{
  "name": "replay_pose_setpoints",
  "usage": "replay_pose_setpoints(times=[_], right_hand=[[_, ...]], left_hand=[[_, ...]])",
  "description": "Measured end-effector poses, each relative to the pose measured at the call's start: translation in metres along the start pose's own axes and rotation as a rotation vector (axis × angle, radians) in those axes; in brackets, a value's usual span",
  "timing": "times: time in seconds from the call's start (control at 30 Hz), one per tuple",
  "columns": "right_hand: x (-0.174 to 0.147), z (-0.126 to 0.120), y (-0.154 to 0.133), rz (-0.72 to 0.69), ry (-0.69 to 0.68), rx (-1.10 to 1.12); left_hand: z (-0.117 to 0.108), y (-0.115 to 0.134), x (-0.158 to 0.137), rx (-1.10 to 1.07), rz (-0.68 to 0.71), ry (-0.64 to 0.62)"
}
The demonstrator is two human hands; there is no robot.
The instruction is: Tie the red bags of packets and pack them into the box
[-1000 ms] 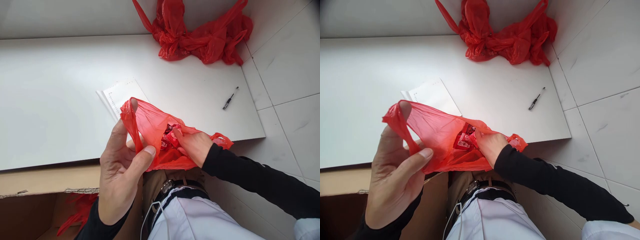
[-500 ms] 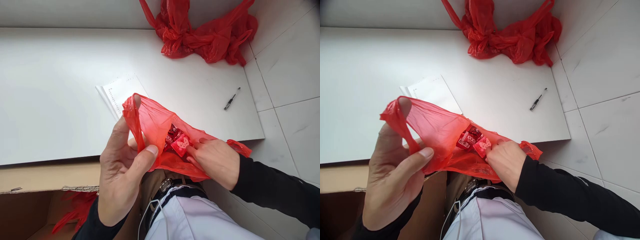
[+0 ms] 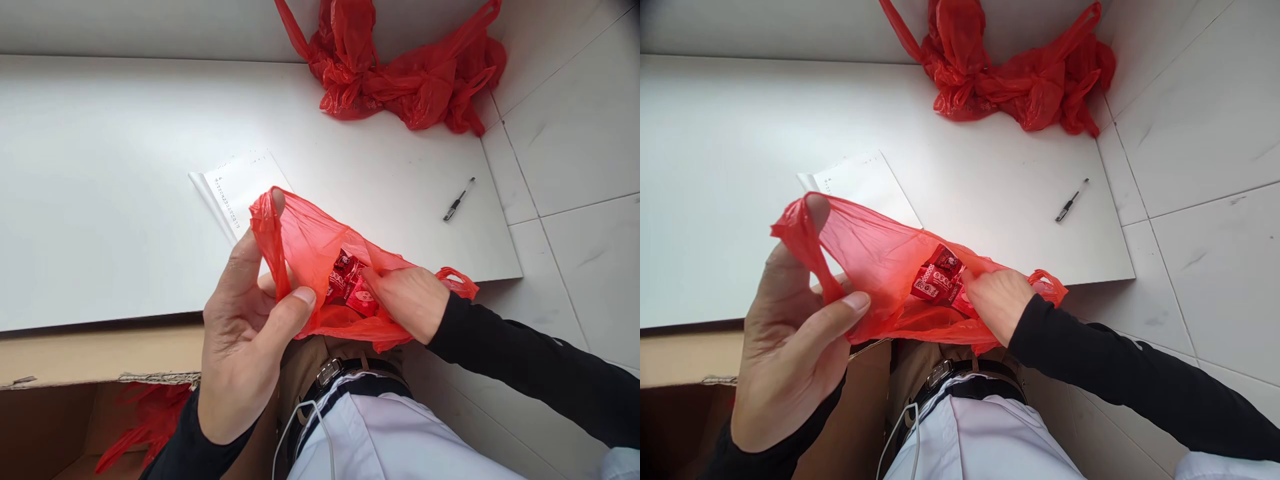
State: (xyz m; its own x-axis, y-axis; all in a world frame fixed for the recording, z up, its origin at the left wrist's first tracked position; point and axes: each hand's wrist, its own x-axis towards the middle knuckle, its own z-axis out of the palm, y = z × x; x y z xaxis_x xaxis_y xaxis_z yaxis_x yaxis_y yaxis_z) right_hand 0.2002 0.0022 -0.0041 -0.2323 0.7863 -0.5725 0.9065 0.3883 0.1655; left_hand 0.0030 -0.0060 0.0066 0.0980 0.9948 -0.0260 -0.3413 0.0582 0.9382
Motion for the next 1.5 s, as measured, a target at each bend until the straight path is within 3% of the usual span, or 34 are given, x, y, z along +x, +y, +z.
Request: replay_pose_setpoints(times=[0.2,0.37,0.53,0.7,0.87,1.5], right_hand=[[0.029,0.006,-0.013,0.083,0.042,0.051],[0.026,0.010,-0.010,0.121,0.152,0.093],[0.010,0.012,0.015,0.095,0.333,0.419],[0.009,0.005,0.038,-0.041,0.131,0.948],[0.011,0.001,0.045,-0.085,-0.042,1.270],[0.009,-0.003,0.049,-0.025,-0.235,1.465]], left_hand=[[-0.001,0.001,0.000,-0.027,-0.019,-0.020],[0.000,0.001,0.001,0.003,-0.004,-0.004],[0.002,0.003,-0.002,0.042,-0.024,0.047],[0.001,0.001,-0.002,0.036,-0.033,0.040],[0.000,-0.002,0.000,-0.029,0.018,-0.021],[0.004,0.002,0.003,0.041,0.029,0.047]])
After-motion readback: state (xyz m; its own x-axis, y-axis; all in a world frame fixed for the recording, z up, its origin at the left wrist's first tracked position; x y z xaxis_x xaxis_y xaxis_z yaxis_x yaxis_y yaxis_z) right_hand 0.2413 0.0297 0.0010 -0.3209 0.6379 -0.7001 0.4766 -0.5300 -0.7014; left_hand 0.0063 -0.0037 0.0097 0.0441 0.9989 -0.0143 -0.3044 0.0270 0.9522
